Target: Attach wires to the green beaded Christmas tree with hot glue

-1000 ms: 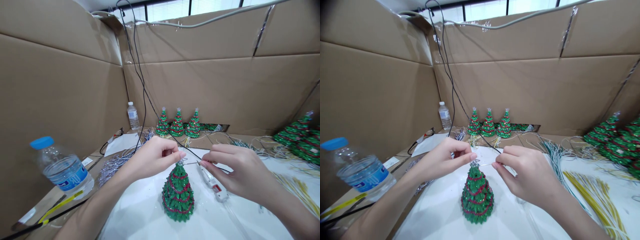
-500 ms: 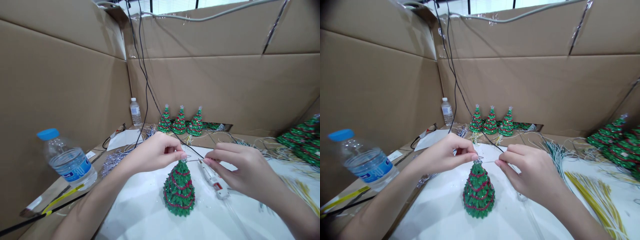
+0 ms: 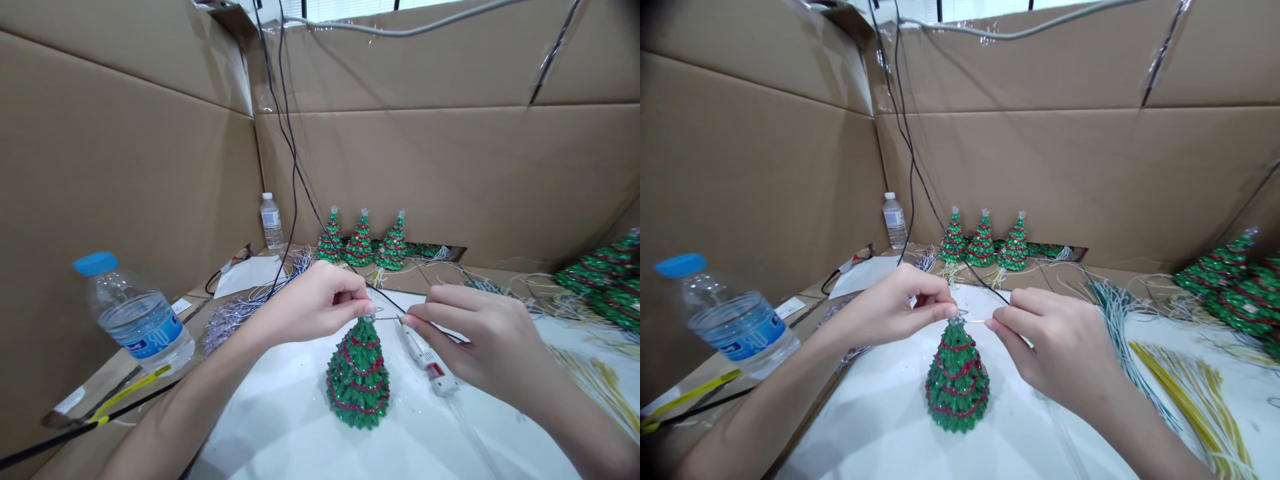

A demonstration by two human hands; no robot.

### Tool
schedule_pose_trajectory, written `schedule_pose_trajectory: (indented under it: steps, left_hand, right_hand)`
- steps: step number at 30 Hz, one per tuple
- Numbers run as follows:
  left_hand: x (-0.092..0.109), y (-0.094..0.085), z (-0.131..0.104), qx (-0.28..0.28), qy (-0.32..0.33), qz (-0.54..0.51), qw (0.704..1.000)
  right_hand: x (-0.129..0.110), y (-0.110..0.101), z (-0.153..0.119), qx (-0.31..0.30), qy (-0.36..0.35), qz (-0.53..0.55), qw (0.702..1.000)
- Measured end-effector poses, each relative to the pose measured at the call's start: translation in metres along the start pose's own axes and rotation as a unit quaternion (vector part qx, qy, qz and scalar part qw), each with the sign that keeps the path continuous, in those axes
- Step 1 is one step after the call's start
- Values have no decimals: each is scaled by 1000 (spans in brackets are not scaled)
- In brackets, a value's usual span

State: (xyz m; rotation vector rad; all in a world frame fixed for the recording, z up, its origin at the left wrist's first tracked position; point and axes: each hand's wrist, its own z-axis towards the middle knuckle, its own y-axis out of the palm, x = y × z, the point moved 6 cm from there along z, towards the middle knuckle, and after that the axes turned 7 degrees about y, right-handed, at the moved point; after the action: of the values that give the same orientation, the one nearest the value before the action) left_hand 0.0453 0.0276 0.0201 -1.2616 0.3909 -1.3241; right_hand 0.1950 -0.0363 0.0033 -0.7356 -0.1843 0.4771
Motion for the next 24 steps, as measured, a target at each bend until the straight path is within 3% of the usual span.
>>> schedule_pose_trajectory:
  steps: [7,13,16,20,24]
  left_hand:
    - [2,-1,0,5,9,2,1000]
    - [2,-1,0,2,11,7,1000]
    - [1,-1,0,1,13,4,1000]
    - [-1,-1,-1,3,13,4,1000]
    - [0,-1,-1,5,12,2,1000]
  right_hand:
    - [11,13,-2,-66,68,105,990]
    - [17,29,1,-157,139,217,953]
    - [23,43,-3,-217,195,288,912]
    - [32,66,-13,-293,278,386,830]
    - [32,81,-18,-337,306,470,757]
